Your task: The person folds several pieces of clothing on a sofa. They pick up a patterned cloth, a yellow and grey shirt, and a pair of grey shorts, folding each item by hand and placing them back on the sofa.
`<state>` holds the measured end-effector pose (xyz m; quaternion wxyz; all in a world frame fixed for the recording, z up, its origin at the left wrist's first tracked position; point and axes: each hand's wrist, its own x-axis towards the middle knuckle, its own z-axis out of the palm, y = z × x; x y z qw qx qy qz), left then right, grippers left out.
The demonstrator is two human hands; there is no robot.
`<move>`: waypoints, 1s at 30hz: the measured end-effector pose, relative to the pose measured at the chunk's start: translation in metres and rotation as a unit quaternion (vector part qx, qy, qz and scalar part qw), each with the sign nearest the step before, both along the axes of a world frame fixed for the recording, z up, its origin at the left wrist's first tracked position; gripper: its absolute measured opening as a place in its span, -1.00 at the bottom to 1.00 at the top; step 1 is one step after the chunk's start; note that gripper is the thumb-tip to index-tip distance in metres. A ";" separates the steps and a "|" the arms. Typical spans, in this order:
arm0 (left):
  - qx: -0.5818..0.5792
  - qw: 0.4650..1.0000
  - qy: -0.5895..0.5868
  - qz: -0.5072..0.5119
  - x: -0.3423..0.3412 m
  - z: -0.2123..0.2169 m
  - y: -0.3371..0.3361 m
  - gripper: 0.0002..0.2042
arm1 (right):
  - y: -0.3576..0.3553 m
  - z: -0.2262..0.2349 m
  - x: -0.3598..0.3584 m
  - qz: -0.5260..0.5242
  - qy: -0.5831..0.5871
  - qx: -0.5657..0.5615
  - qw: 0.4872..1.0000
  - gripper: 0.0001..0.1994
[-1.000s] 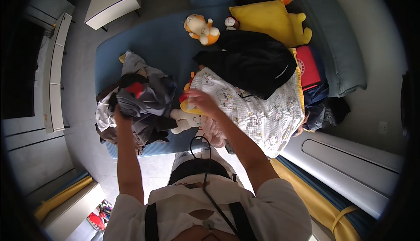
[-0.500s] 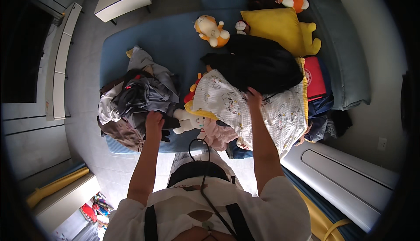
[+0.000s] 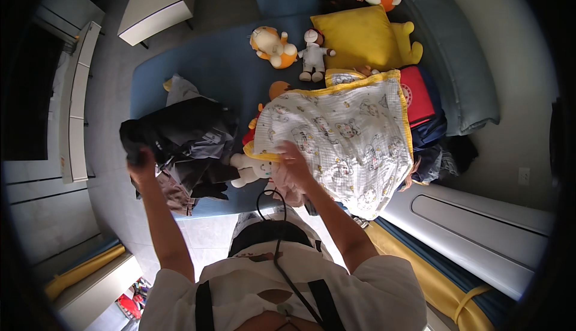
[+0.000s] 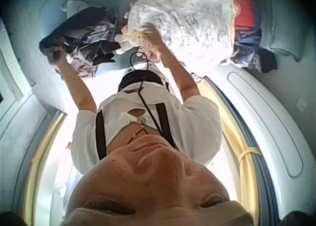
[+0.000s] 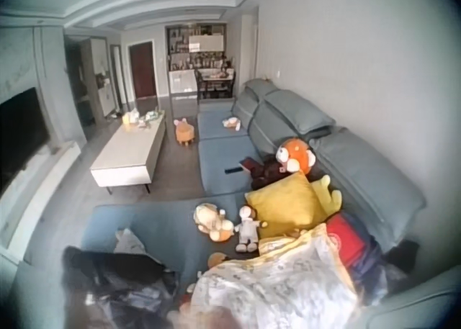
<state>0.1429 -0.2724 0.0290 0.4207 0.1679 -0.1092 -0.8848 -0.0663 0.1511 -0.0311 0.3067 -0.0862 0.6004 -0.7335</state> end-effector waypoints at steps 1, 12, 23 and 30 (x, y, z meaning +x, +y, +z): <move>-0.004 0.998 -0.034 0.053 0.012 0.005 -0.003 -0.74 | 0.042 -0.036 -0.013 -0.042 0.064 0.167 0.983 -0.68; 0.304 0.909 -0.270 -0.092 0.000 -0.113 0.191 -0.93 | 0.184 -0.097 -0.010 0.088 0.309 0.668 0.671 -0.67; -0.065 0.878 -0.345 -0.325 -0.036 -0.012 0.234 -0.76 | 0.142 0.036 -0.120 -0.146 0.202 0.313 0.917 -0.84; -0.444 0.743 -0.355 -0.353 -0.018 0.071 0.242 -0.54 | -0.095 0.204 0.049 0.179 0.118 -0.201 0.956 -0.64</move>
